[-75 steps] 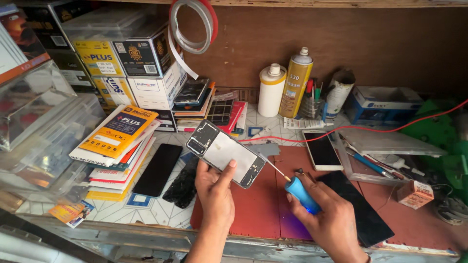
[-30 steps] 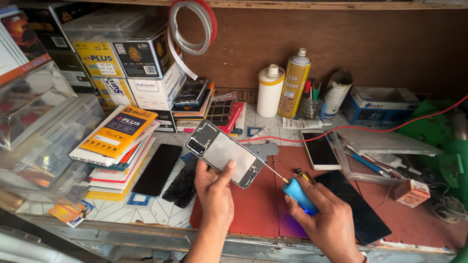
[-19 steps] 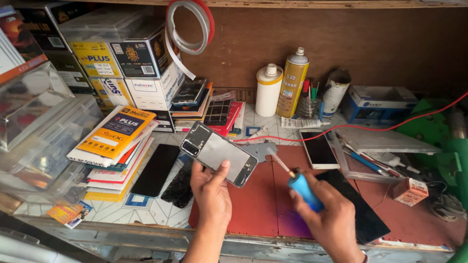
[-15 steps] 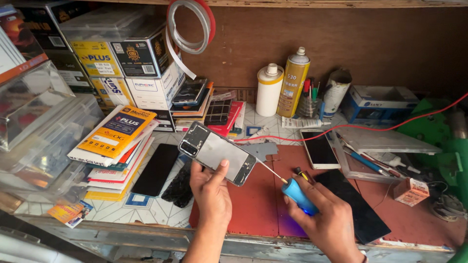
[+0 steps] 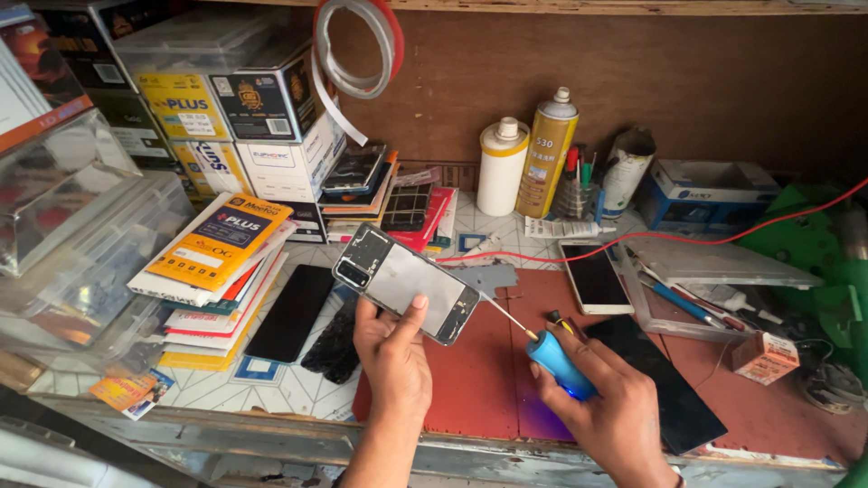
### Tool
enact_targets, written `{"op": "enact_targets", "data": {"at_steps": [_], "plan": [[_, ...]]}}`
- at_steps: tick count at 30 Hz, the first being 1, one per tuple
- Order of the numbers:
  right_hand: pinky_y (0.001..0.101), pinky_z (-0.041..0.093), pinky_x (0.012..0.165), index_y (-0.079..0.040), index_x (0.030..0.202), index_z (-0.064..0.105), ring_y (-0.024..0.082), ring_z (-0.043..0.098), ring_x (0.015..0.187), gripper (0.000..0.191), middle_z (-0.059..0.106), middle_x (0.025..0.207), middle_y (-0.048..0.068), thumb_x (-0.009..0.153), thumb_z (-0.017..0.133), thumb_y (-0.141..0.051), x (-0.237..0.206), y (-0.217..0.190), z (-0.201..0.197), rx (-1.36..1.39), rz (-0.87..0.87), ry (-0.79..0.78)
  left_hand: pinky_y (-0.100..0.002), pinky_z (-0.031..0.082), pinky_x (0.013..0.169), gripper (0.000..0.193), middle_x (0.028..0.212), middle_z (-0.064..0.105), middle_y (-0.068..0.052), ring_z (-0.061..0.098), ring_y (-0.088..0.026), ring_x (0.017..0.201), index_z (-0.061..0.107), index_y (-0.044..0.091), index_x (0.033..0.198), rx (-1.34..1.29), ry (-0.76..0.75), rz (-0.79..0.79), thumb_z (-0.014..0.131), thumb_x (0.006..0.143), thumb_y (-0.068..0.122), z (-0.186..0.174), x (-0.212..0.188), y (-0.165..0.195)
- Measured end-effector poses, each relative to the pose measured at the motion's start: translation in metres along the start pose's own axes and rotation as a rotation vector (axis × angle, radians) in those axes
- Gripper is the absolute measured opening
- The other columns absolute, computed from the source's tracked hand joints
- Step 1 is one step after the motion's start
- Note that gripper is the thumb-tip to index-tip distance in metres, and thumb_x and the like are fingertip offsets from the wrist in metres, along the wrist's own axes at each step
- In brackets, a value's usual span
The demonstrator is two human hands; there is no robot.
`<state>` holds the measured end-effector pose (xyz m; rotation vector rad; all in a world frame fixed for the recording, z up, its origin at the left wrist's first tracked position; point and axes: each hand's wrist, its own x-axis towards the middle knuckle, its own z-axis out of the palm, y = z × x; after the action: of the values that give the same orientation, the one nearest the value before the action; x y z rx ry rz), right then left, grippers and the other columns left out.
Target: The person removes a protective film from the back of a smartphone, then uses a blue electric screwdriver to remove screws from the device's back cover. The phone is held and rotated while screws are removed, and the back cover is set aside.
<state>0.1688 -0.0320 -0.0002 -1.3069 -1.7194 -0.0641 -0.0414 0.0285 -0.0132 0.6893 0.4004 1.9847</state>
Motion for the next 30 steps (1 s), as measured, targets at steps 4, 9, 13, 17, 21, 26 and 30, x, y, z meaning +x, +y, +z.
{"op": "enact_targets", "data": {"at_steps": [4,9,13,17,21,26,30], "plan": [[0.0349,0.054,0.056,-0.01,0.114,0.075,0.027,0.07,0.062,0.046,0.072,0.085,0.009,0.073,0.082,-0.031,-0.0002,0.0003,0.0007,0.011,-0.012,0.003,-0.037,0.049,0.102,0.054,0.127,0.065,-0.014,0.061,-0.02,0.118,0.053,0.0,0.135,-0.009,0.007,-0.006,0.067,0.084,-0.011,-0.001,0.001,-0.001],[0.0342,0.054,0.056,-0.012,0.115,0.076,0.026,0.07,0.061,0.046,0.072,0.082,0.009,0.073,0.083,-0.028,-0.0011,-0.0006,0.0001,-0.002,0.09,-0.036,-0.036,0.049,0.102,0.052,0.127,0.065,-0.014,0.062,-0.02,0.118,0.053,-0.002,0.134,0.0,0.008,-0.014,0.068,0.085,-0.01,-0.0029,0.0007,-0.0025],[0.0322,0.056,0.056,-0.01,0.115,0.075,0.024,0.072,0.065,0.046,0.074,0.088,0.008,0.073,0.082,-0.027,-0.0004,-0.0012,0.0003,0.047,0.015,-0.016,-0.036,0.049,0.102,0.052,0.126,0.067,-0.014,0.063,-0.019,0.118,0.055,-0.003,0.135,0.006,-0.001,-0.006,0.07,0.085,-0.008,-0.0043,0.0012,-0.0036],[0.0324,0.055,0.056,-0.011,0.116,0.075,0.025,0.072,0.064,0.047,0.074,0.088,0.008,0.073,0.082,-0.027,0.0002,-0.003,-0.0005,0.033,0.047,-0.026,-0.035,0.049,0.102,0.047,0.127,0.067,-0.015,0.063,-0.02,0.118,0.057,-0.006,0.133,0.042,-0.017,-0.003,0.07,0.088,-0.005,-0.0048,0.0006,-0.0051],[0.0337,0.054,0.054,-0.012,0.116,0.076,0.025,0.07,0.06,0.047,0.071,0.082,0.008,0.073,0.082,-0.028,0.0003,-0.0056,-0.0006,0.0,0.086,-0.033,-0.035,0.049,0.102,0.047,0.127,0.067,-0.014,0.063,-0.019,0.118,0.056,-0.004,0.133,0.046,-0.011,-0.006,0.07,0.087,-0.005,-0.0049,0.0004,-0.0055],[0.0343,0.052,0.052,-0.013,0.115,0.076,0.026,0.067,0.056,0.045,0.069,0.078,0.008,0.073,0.082,-0.029,0.0012,-0.0078,-0.0003,-0.021,0.079,-0.012,-0.035,0.049,0.103,0.047,0.127,0.067,-0.014,0.063,-0.019,0.119,0.056,-0.003,0.132,0.033,-0.009,0.002,0.07,0.087,-0.005,-0.0041,0.0,-0.0051],[0.0344,0.052,0.051,-0.014,0.116,0.076,0.026,0.066,0.055,0.046,0.068,0.077,0.009,0.073,0.082,-0.029,0.0015,-0.0085,-0.0019,-0.028,0.088,-0.027,-0.035,0.048,0.104,0.047,0.127,0.067,-0.014,0.062,-0.019,0.119,0.056,-0.004,0.132,0.032,-0.02,0.007,0.069,0.087,-0.006,-0.0038,-0.0002,-0.0054]]}}
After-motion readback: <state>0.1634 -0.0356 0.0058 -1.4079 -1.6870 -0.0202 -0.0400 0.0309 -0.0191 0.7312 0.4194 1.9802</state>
